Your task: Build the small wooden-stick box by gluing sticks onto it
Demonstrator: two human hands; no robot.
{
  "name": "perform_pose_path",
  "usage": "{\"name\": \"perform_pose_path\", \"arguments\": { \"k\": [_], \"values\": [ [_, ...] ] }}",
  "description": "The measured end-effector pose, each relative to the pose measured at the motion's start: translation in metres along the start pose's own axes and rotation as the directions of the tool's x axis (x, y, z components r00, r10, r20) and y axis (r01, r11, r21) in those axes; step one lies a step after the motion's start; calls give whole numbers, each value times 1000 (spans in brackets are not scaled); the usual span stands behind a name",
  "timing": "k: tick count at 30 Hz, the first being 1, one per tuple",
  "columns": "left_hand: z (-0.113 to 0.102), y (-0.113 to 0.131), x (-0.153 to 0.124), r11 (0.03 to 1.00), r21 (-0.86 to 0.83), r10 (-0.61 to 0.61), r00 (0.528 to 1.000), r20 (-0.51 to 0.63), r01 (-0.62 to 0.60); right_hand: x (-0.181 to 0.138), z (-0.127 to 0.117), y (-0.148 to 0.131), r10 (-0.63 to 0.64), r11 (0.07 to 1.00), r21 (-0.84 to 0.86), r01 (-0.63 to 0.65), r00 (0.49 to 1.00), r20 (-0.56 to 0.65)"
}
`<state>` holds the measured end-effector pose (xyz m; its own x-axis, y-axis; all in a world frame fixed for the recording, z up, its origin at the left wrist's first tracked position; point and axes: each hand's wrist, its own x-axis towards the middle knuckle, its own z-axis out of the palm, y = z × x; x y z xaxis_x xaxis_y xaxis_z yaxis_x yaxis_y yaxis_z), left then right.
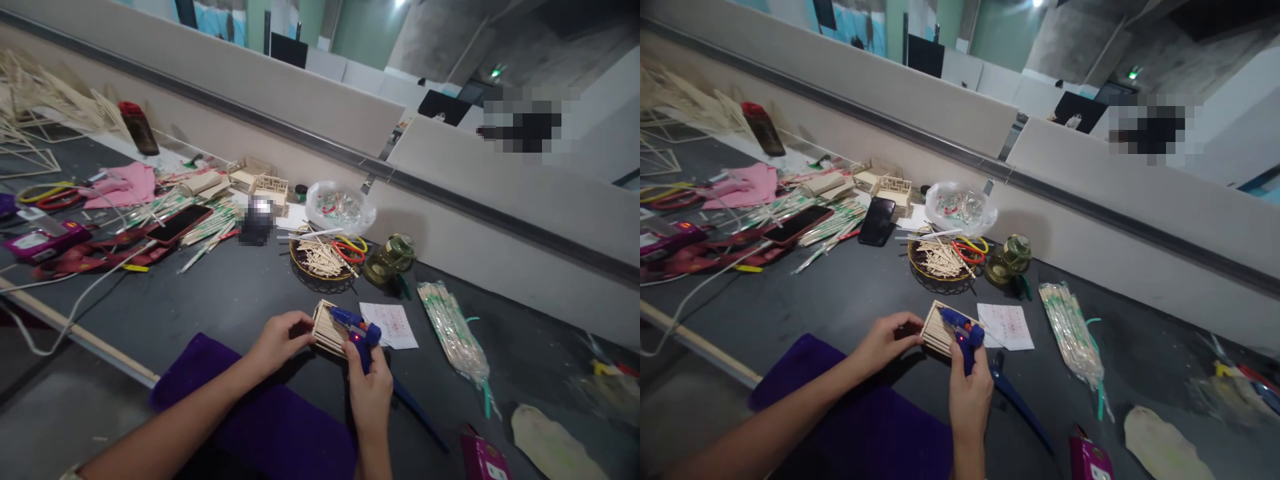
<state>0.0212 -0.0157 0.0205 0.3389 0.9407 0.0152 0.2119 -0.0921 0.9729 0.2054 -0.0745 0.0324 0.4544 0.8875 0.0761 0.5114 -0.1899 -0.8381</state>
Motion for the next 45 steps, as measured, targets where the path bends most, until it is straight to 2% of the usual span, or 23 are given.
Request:
{"name": "perform_pose_path", "arguments": {
  "k": [9, 45],
  "values": [
    [0, -2, 1, 999, 50, -5, 1000, -10, 5, -1, -1, -2, -22, 1000, 19, 22, 1000, -8],
    [0, -1, 1, 998, 44, 38, 999, -15, -37, -2, 0, -6, -80, 996, -51, 79, 996, -31]
  ]
}}
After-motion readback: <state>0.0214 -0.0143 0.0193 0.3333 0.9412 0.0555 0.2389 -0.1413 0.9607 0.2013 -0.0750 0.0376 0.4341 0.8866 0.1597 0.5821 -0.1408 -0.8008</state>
